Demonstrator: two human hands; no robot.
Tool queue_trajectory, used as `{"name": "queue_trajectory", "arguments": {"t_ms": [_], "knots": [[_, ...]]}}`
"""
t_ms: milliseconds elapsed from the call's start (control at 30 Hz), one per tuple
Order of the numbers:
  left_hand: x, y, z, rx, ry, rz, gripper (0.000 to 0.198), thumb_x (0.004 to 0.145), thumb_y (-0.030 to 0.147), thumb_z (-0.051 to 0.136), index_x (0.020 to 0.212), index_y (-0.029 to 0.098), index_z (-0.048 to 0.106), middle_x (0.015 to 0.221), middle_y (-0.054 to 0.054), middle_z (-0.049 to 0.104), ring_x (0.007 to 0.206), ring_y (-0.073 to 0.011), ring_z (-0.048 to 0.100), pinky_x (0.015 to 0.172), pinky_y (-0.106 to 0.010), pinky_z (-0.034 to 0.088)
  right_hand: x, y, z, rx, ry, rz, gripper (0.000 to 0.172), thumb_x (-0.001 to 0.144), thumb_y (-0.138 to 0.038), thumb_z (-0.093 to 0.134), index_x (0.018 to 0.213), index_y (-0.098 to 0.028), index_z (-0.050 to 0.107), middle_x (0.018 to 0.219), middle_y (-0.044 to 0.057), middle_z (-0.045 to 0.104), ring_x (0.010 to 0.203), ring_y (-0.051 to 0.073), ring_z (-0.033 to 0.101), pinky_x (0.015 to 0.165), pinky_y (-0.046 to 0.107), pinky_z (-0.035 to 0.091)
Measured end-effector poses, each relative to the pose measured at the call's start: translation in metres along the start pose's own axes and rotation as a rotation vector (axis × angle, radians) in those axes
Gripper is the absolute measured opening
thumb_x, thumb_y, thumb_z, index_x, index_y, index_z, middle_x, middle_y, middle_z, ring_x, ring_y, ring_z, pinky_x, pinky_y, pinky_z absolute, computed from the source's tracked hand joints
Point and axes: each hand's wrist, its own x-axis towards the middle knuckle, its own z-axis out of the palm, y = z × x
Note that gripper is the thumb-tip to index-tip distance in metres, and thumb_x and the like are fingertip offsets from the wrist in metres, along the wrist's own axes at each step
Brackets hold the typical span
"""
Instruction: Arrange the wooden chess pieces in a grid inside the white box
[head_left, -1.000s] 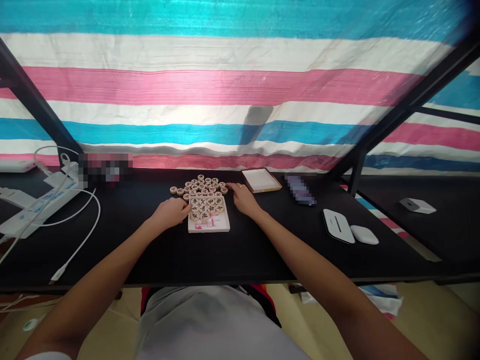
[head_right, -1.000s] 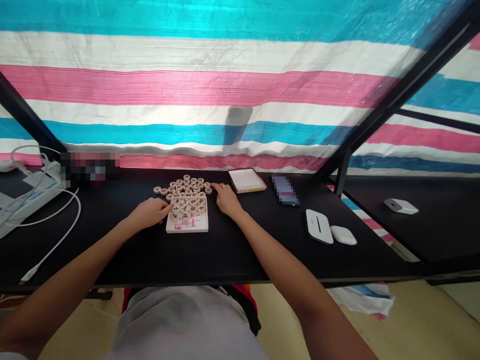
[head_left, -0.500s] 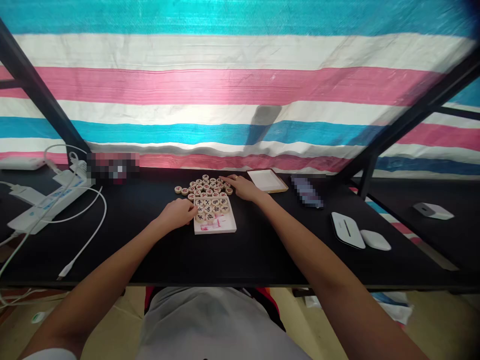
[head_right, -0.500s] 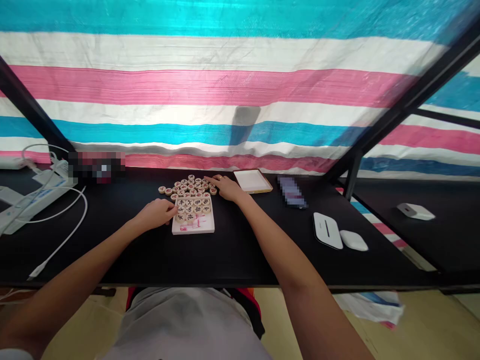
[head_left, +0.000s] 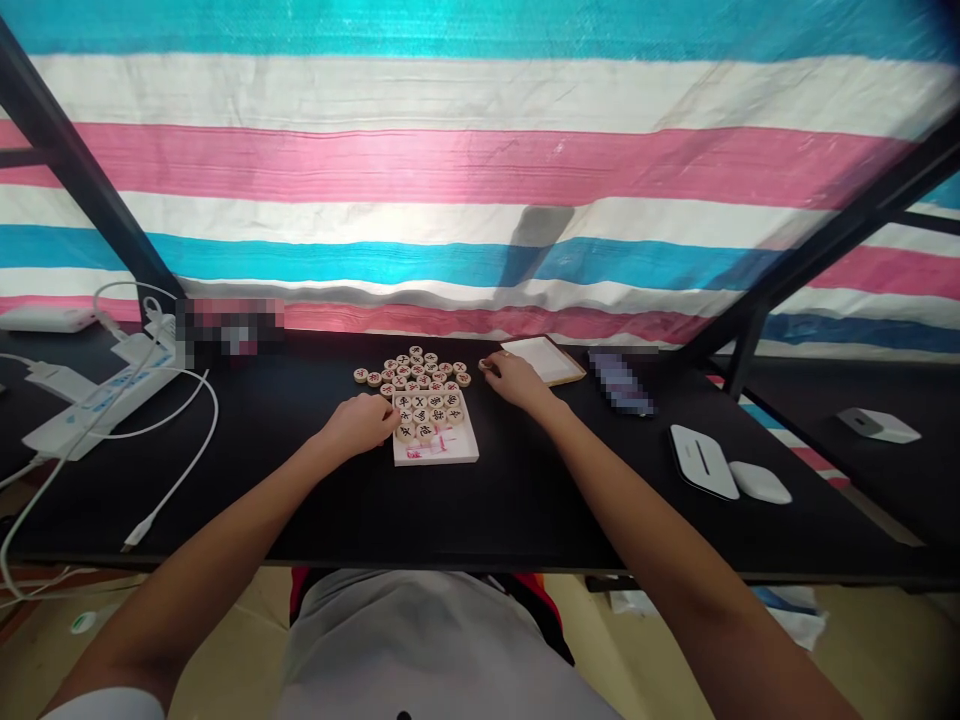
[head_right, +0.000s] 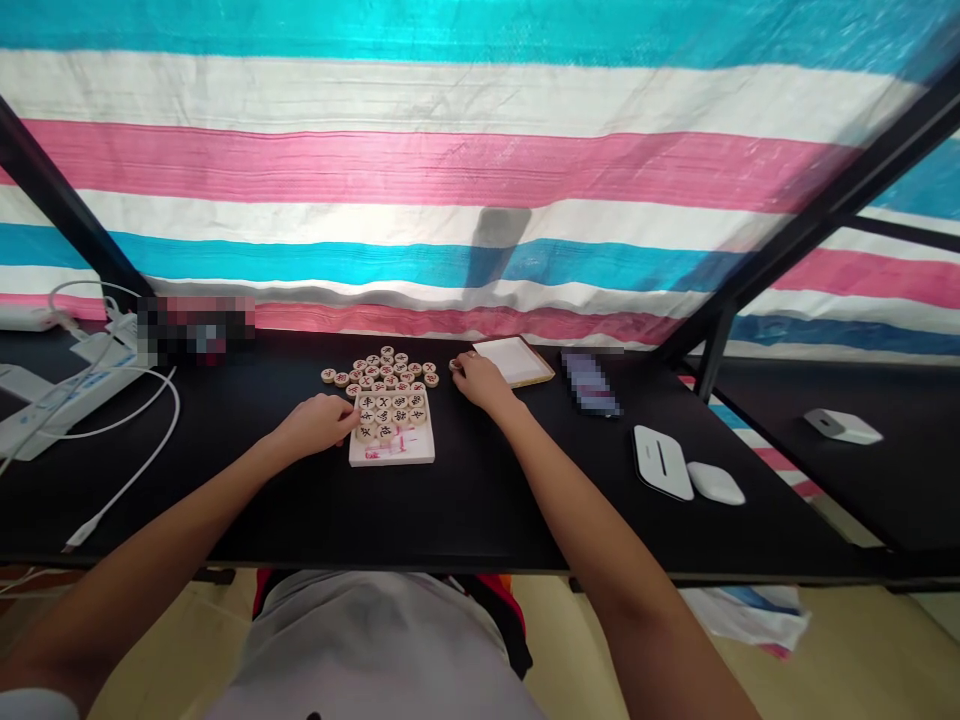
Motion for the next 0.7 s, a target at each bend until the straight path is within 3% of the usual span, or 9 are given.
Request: {"name": "queue_trajectory", "arguments": {"t_ms": [200,333,467,633,700], "knots": [[-0.001,0.001,-0.001,-0.006,-0.006,-0.003,0.038,0.083,0.033,0.038,0.054,0.019,0.059,0.060,-0.003,0.066,0.062,-0.0198,0.062,0.063,-0.027,0.044,-0.024,0.000,-0.006,-0.002,0.007,0.069,0.011,0.085,-0.023,0.055,0.090,-0.016,0.061,0.087,0.009,0.067,0.078,0.021,0.061,0.068,0.028,0.041],[-0.002,0.002,-0.002,-0.005,-0.002,-0.017,0.037,0.081,0.032,0.039,0.052,0.019,0.057,0.057,-0.002,0.066,0.060,-0.0198,0.061,0.061,-0.027,0.042,-0.036,-0.006,-0.024,0.168,0.051,0.064,0.013,0.082,-0.029,0.059,0.086,-0.017,0.063,0.078,0.005,0.066,0.072,0.018,0.059,0.065,0.027,0.041],[-0.001,0.003,-0.003,0.003,-0.007,-0.041,0.035,0.080,0.032,0.040,0.052,0.019,0.058,0.056,-0.002,0.066,0.060,-0.0197,0.061,0.060,-0.027,0.042,-0.047,-0.025,-0.042,0.389,0.112,-0.050,0.019,0.081,-0.033,0.060,0.093,-0.018,0.064,0.080,0.003,0.066,0.070,0.016,0.058,0.065,0.026,0.043],[-0.001,0.004,-0.003,-0.016,-0.022,-0.079,0.035,0.079,0.030,0.040,0.051,0.019,0.057,0.054,-0.002,0.065,0.056,-0.0178,0.059,0.058,-0.025,0.040,-0.062,-0.059,-0.048,0.444,-0.029,-0.300,0.019,0.083,-0.030,0.058,0.099,-0.020,0.062,0.096,0.004,0.065,0.077,0.015,0.059,0.069,0.025,0.045],[0.000,0.005,-0.003,-0.018,-0.017,-0.087,0.034,0.078,0.030,0.040,0.051,0.019,0.058,0.054,-0.001,0.065,0.056,-0.0176,0.059,0.058,-0.025,0.040,-0.067,-0.068,-0.049,0.456,-0.085,-0.333,0.021,0.082,-0.028,0.060,0.101,-0.020,0.061,0.097,0.003,0.066,0.077,0.014,0.058,0.069,0.025,0.045]]}}
